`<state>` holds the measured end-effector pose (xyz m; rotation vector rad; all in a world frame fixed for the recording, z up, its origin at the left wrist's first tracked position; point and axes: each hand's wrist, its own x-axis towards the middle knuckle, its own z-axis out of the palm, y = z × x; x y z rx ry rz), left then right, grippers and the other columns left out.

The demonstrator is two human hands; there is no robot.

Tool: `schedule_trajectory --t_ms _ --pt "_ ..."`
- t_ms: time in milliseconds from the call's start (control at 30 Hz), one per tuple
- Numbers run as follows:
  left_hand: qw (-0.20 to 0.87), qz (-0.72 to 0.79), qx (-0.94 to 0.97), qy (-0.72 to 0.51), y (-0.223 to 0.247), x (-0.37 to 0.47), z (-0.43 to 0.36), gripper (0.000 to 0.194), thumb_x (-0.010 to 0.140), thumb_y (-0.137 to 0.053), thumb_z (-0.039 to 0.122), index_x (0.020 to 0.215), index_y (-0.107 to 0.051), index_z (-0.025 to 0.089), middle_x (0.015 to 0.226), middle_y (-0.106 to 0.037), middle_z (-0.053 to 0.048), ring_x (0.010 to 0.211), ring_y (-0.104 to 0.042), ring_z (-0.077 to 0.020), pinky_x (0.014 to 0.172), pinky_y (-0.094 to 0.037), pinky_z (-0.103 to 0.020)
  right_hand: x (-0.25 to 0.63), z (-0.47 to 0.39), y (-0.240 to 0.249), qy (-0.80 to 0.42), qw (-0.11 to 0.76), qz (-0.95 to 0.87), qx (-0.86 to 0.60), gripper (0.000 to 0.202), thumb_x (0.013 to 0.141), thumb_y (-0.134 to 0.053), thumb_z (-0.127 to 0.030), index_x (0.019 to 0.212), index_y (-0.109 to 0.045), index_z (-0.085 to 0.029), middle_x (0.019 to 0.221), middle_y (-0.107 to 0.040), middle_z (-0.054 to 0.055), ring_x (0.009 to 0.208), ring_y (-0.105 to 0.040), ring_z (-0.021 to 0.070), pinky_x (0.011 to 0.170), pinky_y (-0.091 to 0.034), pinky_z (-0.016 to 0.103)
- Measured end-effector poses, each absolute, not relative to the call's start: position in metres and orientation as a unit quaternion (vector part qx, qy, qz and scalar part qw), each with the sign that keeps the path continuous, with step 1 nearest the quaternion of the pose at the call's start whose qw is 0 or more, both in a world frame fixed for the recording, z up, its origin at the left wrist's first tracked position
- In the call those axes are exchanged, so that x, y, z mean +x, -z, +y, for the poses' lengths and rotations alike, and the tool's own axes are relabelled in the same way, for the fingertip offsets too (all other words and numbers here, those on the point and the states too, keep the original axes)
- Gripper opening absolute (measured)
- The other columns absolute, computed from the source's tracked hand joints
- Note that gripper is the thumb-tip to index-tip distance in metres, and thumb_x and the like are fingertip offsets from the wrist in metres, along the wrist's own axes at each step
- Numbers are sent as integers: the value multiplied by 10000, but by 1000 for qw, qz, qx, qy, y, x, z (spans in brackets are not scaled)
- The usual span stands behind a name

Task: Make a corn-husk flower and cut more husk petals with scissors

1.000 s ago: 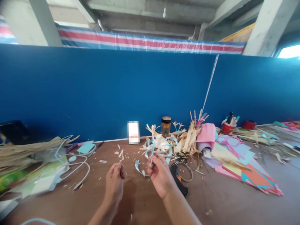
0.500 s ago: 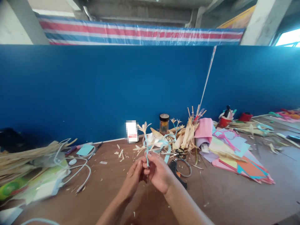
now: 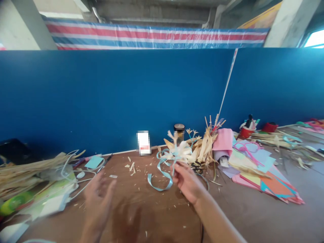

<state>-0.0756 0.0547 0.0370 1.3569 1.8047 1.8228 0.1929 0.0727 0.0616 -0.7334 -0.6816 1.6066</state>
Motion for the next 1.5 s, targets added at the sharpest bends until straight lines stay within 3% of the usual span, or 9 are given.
schedule_trajectory --t_ms 67,233,467,600,800,933,1233,1400,1500 --pt "207 559 577 -559 -51 -46 45 270 711 -565 301 963 -616 220 1041 -573 -73 1011 -504 -229 927 -344 -389 163 63 -55 -712 558 -288 -314 134 681 -665 -245 748 -579 -168 683 -544 -14 558 -452 59 442 -300 150" --pt "247 493 593 -587 -77 -14 27 556 637 -646 237 1172 -492 228 1209 -485 -91 1161 -384 -257 989 -270 -408 110 36 -48 -751 508 -270 -323 219 623 -707 -304 769 -595 -184 635 -541 -32 520 -436 58 476 -317 168" --pt "240 501 599 -577 -68 -31 25 164 666 -614 212 826 -612 180 897 -600 -74 922 -534 -224 844 -392 -342 96 25 -52 -708 519 -331 -345 260 587 -718 -359 734 -613 -173 618 -530 -26 501 -393 60 467 -293 176" --pt "222 503 607 -574 -64 -32 23 106 682 -589 217 783 -597 185 821 -598 -57 817 -555 -199 758 -424 -309 93 25 -50 -704 519 -345 -342 233 625 -695 -351 743 -603 -173 609 -518 -32 504 -393 56 471 -290 171" --pt "118 515 668 -524 -71 -34 19 45 680 -568 205 711 -598 213 730 -617 -31 741 -551 -190 876 -351 -391 90 26 -44 -689 520 -354 -359 256 610 -707 -357 746 -602 -166 634 -548 -16 504 -404 61 456 -286 175" --pt "67 515 691 -502 -73 -33 18 74 678 -560 177 682 -608 234 703 -627 -11 716 -556 -180 940 -281 -412 89 23 -42 -696 530 -337 -350 222 608 -715 -332 733 -609 -182 628 -549 -31 492 -391 52 452 -278 169" --pt "54 504 682 -527 -67 -29 16 67 699 -543 175 687 -587 224 690 -623 -8 709 -564 -171 916 -315 -400 83 13 -49 -753 523 -257 -307 159 634 -711 -285 733 -624 -197 677 -540 -29 528 -400 47 484 -305 151" --pt "131 500 673 -529 -73 -30 11 58 694 -555 190 731 -594 213 733 -620 -28 760 -561 -185 895 -341 -385 82 14 -46 -721 540 -301 -315 191 643 -698 -315 758 -622 -182 625 -514 -26 523 -378 60 477 -289 166" --pt "216 501 611 -573 -82 -31 3 268 664 -599 244 928 -587 197 924 -614 -79 895 -544 -229 844 -388 -356 85 16 -40 -678 563 -360 -307 174 679 -666 -320 753 -606 -175 613 -487 -32 532 -363 69 493 -290 178"
